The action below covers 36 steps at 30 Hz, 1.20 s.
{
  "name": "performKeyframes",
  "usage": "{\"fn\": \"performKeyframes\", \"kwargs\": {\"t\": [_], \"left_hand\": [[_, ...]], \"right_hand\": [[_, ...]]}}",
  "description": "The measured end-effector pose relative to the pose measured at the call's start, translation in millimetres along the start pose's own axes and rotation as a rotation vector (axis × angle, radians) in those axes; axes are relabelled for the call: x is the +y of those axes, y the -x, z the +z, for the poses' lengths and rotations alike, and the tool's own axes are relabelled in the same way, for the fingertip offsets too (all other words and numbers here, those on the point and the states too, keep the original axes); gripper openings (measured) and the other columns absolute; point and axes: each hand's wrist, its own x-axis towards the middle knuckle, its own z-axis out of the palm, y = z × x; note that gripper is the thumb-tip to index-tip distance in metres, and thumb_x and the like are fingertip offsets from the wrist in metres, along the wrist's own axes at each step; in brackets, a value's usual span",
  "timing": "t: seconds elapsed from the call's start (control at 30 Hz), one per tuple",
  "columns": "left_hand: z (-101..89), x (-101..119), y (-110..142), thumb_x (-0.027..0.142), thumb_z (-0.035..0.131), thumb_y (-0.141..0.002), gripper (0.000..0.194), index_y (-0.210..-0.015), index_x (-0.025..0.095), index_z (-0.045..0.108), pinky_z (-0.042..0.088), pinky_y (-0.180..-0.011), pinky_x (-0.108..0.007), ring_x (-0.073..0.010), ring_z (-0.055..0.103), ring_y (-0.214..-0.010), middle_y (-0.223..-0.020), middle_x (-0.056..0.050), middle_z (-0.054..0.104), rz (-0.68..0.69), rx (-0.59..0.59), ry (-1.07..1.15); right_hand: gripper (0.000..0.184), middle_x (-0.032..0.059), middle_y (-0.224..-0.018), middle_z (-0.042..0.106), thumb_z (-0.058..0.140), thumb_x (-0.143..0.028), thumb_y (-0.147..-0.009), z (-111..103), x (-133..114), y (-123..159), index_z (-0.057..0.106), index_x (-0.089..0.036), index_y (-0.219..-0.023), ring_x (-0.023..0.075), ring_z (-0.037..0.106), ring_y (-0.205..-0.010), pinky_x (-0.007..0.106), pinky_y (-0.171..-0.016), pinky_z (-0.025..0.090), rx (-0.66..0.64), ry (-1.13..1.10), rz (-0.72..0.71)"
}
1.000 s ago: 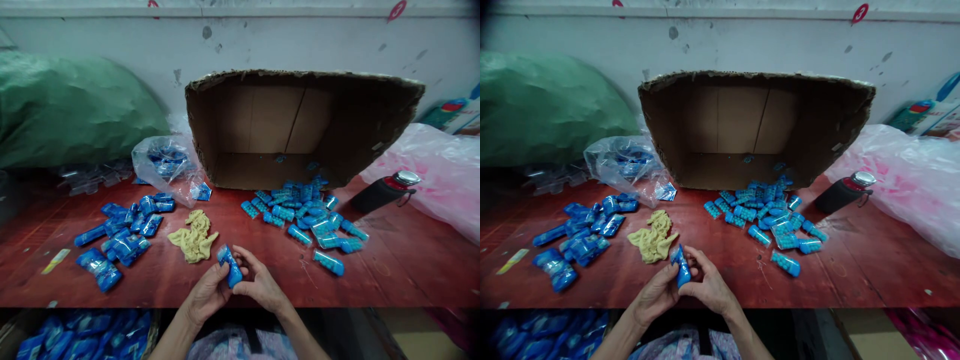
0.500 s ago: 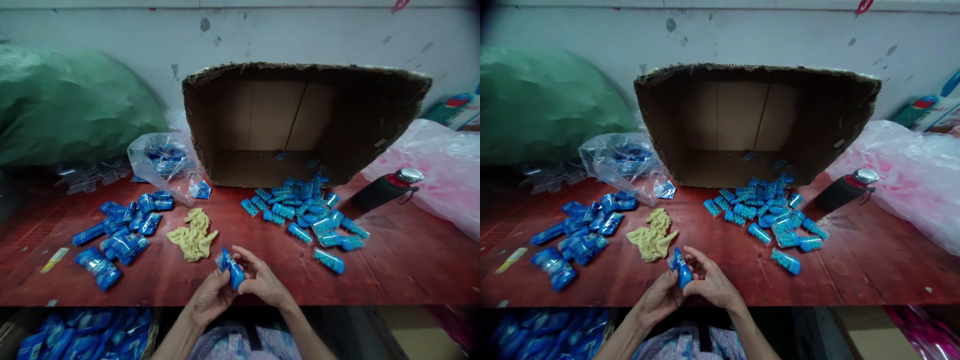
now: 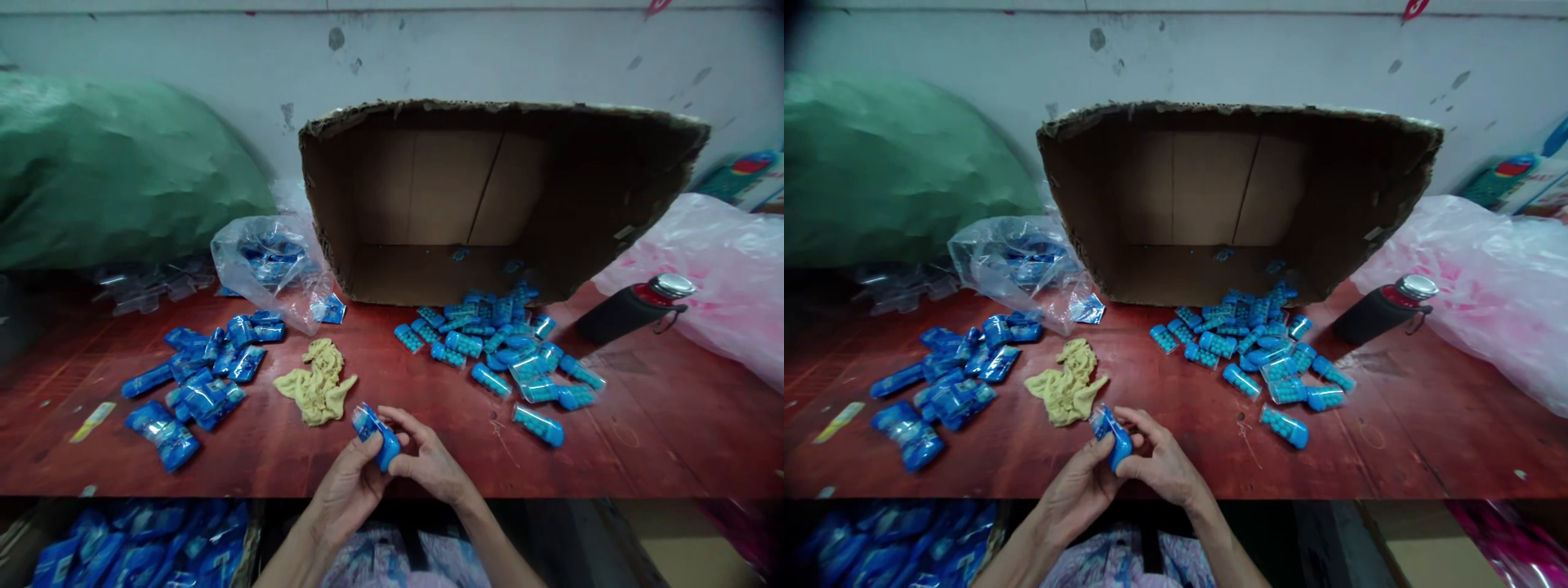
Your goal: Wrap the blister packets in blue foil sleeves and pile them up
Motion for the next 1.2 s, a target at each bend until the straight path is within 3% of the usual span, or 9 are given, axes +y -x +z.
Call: {"fn": "performKeyframes", "kwargs": {"t": [0.23, 0.4, 0.5, 0.67, 0.83, 0.93, 1.03, 1.1, 1.2], "left_hand": [[9.3, -6, 7, 0.019, 0.057, -0.075, 0.013, -0.08, 0.011, 0.065, 0.049, -0.074, -0.026, -0.0159, 0.064, -0.075, -0.075, -0.007, 0.069, 0.047, 0.001, -0.024], [9.9, -9, 5, 0.02, 0.058, -0.075, 0.012, -0.081, 0.012, 0.063, 0.047, -0.081, -0.033, -0.019, 0.065, -0.079, -0.081, -0.007, 0.07, 0.043, 0.044, -0.022], [9.6, -8, 4, 0.023, 0.058, -0.075, 0.013, -0.082, 0.013, 0.061, 0.047, -0.083, -0.037, -0.0204, 0.065, -0.079, -0.08, -0.008, 0.07, -0.017, 0.088, -0.011], [10.8, -3, 5, 0.025, 0.054, -0.078, 0.015, -0.088, 0.016, 0.059, 0.044, -0.085, -0.038, -0.0206, 0.065, -0.083, -0.087, -0.008, 0.07, -0.055, 0.052, 0.04], [9.3, -1, 8, 0.019, 0.052, -0.078, 0.01, -0.081, 0.014, 0.06, 0.045, -0.085, -0.04, -0.0201, 0.066, -0.078, -0.081, -0.006, 0.07, -0.032, 0.065, 0.024], [2.4, 20, 12, 0.022, 0.049, -0.08, 0.015, -0.078, 0.013, 0.061, 0.046, -0.083, -0.04, -0.0214, 0.066, -0.078, -0.076, -0.008, 0.07, 0.044, 0.12, 0.023], [-12.6, 66, 20, 0.025, 0.04, -0.084, 0.024, -0.081, 0.015, 0.061, 0.047, -0.081, -0.041, -0.0219, 0.065, -0.081, -0.077, -0.008, 0.07, 0.348, 0.205, 0.084], [-26.0, 97, 25, 0.032, 0.035, -0.085, 0.032, -0.091, 0.013, 0.06, 0.049, -0.078, -0.039, -0.0217, 0.064, -0.083, -0.084, -0.011, 0.069, 0.55, 0.278, 0.059], [-46.4, 122, 25, 0.029, 0.046, -0.08, 0.027, -0.101, 0.015, 0.057, 0.048, -0.079, -0.035, -0.0194, 0.064, -0.077, -0.072, -0.006, 0.069, 0.683, 0.479, -0.152]], "right_hand": [[0.054, -0.0008, -0.118, 0.055, 0.059, -0.013, -0.068, 2, 3, 5, 0.05, -0.029, -0.118, 0.0198, 0.05, -0.106, 0.033, -0.092, 0.036, 0.007, -0.012, -0.02], [0.04, 0.0, -0.097, 0.061, 0.055, -0.025, -0.075, 5, 11, 5, 0.053, -0.025, -0.116, 0.0148, 0.057, -0.079, 0.027, -0.076, 0.044, 0.086, 0.049, -0.035], [0.042, 0.0008, -0.103, 0.06, 0.056, -0.035, -0.076, 7, 17, 5, 0.053, -0.024, -0.116, 0.0166, 0.056, -0.088, 0.028, -0.082, 0.042, 0.099, 0.004, -0.033], [0.047, 0.0038, -0.115, 0.057, 0.05, -0.047, -0.079, 8, 25, 3, 0.05, -0.023, -0.119, 0.0205, 0.051, -0.105, 0.034, -0.092, 0.036, 0.096, -0.127, -0.005], [0.044, 0.0049, -0.126, 0.049, 0.046, -0.045, -0.083, 11, 20, 3, 0.046, -0.025, -0.122, 0.0198, 0.044, -0.114, 0.035, -0.099, 0.029, 0.055, -0.106, 0.013], [0.046, 0.0061, -0.117, 0.054, 0.048, -0.04, -0.083, 12, 14, 1, 0.042, -0.025, -0.126, 0.0175, 0.054, -0.098, 0.033, -0.087, 0.04, -0.002, -0.064, 0.039], [0.042, 0.0054, -0.098, 0.059, 0.05, -0.036, -0.081, 9, 10, -6, 0.046, -0.023, -0.121, 0.0136, 0.058, -0.072, 0.028, -0.066, 0.046, -0.002, -0.049, 0.046], [0.033, 0.0035, -0.091, 0.06, 0.05, -0.031, -0.081, 4, 7, -17, 0.053, -0.022, -0.113, 0.0128, 0.057, -0.068, 0.026, -0.062, 0.045, 0.025, 0.057, 0.016], [0.024, 0.0013, -0.083, 0.062, 0.048, -0.026, -0.081, -3, -2, -46, 0.059, -0.021, -0.103, 0.0142, 0.057, -0.068, 0.026, -0.064, 0.044, 0.028, 0.316, -0.111]]}}
